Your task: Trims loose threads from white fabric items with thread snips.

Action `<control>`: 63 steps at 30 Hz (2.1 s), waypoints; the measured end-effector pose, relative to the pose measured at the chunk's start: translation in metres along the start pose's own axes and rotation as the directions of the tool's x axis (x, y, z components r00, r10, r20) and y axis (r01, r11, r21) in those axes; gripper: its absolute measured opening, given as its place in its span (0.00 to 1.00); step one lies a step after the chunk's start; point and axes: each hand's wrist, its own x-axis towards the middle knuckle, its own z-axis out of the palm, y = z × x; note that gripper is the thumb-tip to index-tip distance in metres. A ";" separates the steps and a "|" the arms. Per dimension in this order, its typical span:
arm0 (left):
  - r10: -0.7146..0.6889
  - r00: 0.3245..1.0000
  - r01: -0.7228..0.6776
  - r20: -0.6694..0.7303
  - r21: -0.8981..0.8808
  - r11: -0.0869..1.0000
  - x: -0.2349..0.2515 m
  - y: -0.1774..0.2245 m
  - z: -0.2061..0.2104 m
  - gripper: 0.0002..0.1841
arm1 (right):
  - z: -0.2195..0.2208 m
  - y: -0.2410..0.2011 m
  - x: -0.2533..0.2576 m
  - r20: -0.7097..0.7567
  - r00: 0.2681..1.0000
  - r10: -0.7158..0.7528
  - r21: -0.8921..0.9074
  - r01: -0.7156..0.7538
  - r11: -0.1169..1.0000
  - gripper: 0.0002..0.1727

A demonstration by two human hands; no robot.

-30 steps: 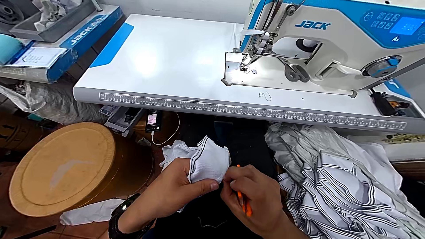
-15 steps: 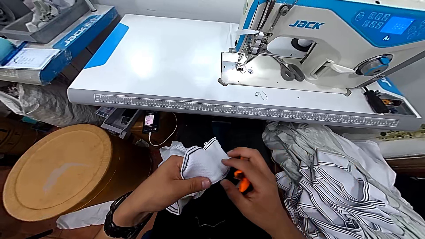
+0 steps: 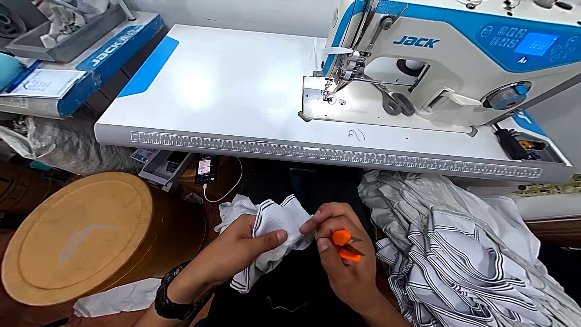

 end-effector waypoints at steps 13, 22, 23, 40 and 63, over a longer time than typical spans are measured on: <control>0.090 0.994 -0.091 0.057 0.017 0.996 0.000 -0.001 0.001 0.06 | -0.023 0.008 -0.002 0.124 0.987 -0.098 -0.494 0.147 0.857 0.04; -0.023 1.000 0.022 -0.006 -0.181 0.983 0.008 -0.002 0.005 0.07 | 0.000 0.002 0.001 0.157 0.986 -0.046 -0.002 0.047 0.999 0.06; -0.021 1.000 0.017 -0.017 -0.186 0.982 0.010 -0.004 0.006 0.07 | 0.003 0.002 0.001 0.182 0.982 -0.049 0.017 0.046 0.999 0.07; 0.461 0.715 -0.696 0.526 0.601 0.393 0.039 0.060 0.017 0.07 | -0.067 0.035 0.037 0.542 0.830 0.134 -0.120 -0.082 0.989 0.36; 0.785 0.325 -0.498 0.527 0.801 -0.332 -0.009 -0.029 0.003 0.06 | -0.054 -0.001 -0.032 0.337 0.895 -0.291 -0.767 0.441 0.467 0.07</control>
